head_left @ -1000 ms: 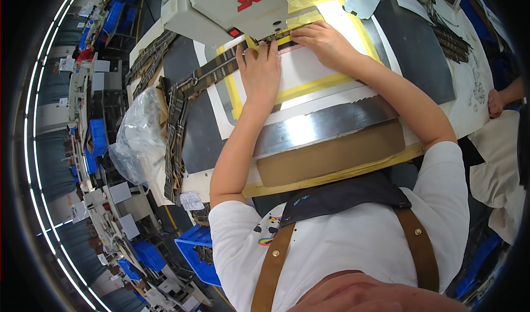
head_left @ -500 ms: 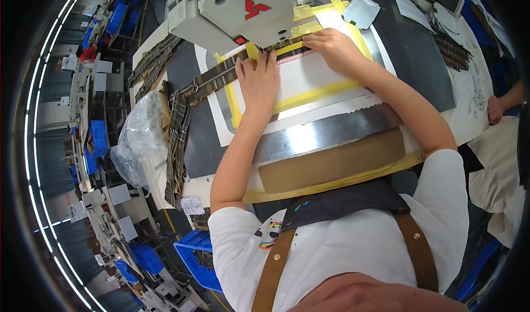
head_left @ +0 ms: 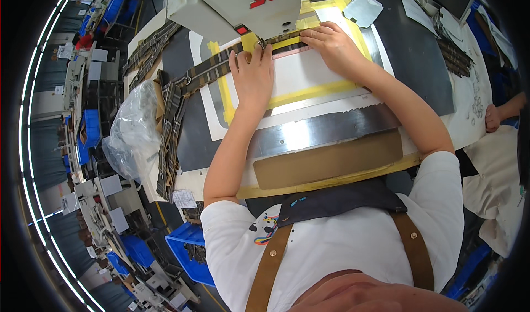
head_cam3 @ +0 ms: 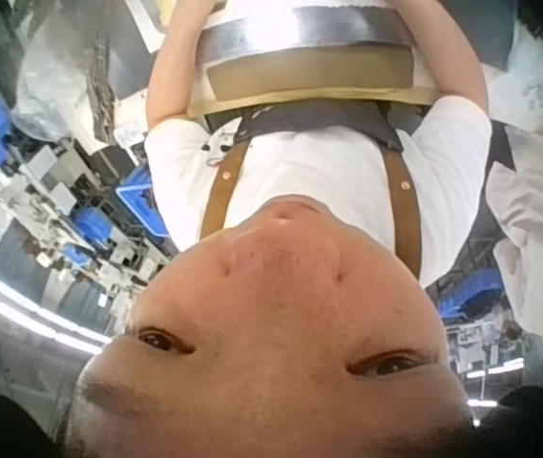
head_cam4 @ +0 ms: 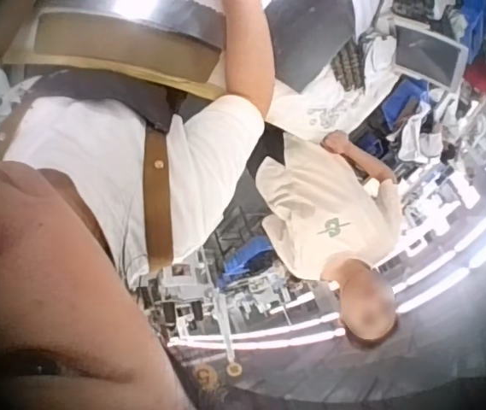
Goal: The person sews a patterned leather strap using an industrial sewing machine.
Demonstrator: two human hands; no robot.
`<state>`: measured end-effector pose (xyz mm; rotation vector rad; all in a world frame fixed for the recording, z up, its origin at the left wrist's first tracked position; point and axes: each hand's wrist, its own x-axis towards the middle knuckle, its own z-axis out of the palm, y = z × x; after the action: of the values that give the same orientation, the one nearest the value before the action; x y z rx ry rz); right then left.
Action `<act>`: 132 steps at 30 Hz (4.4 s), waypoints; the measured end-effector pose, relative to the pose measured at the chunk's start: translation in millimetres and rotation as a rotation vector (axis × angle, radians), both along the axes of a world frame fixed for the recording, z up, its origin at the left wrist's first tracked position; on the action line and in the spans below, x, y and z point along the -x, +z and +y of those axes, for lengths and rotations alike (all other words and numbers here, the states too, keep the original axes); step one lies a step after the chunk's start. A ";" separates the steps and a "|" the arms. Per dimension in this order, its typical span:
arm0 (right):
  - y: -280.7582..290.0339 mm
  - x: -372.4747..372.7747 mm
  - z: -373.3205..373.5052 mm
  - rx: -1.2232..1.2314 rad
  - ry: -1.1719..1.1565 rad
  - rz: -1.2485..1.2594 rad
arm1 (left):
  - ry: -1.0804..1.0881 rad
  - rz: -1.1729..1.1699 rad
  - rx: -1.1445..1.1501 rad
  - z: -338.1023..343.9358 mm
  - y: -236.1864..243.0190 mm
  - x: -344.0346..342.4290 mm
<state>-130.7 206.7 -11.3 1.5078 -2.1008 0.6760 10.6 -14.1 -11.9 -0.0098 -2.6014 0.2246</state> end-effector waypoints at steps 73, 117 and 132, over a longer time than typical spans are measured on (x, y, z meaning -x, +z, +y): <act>-9.0 -10.0 -3.2 0.021 0.036 -0.111 | 0.089 -0.040 -0.024 -19.6 0.6 -19.3; 15.6 2.0 140.3 -0.086 -0.142 -0.003 | -0.239 -0.159 -0.332 115.0 -2.3 -15.7; 23.5 14.6 124.2 -0.083 -0.131 0.267 | -0.232 -0.090 -0.426 116.2 -0.1 -25.4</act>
<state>-145.3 330.9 12.1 1.4023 -2.0209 0.3234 35.9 102.1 -12.0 -0.1726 -2.6557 -0.4214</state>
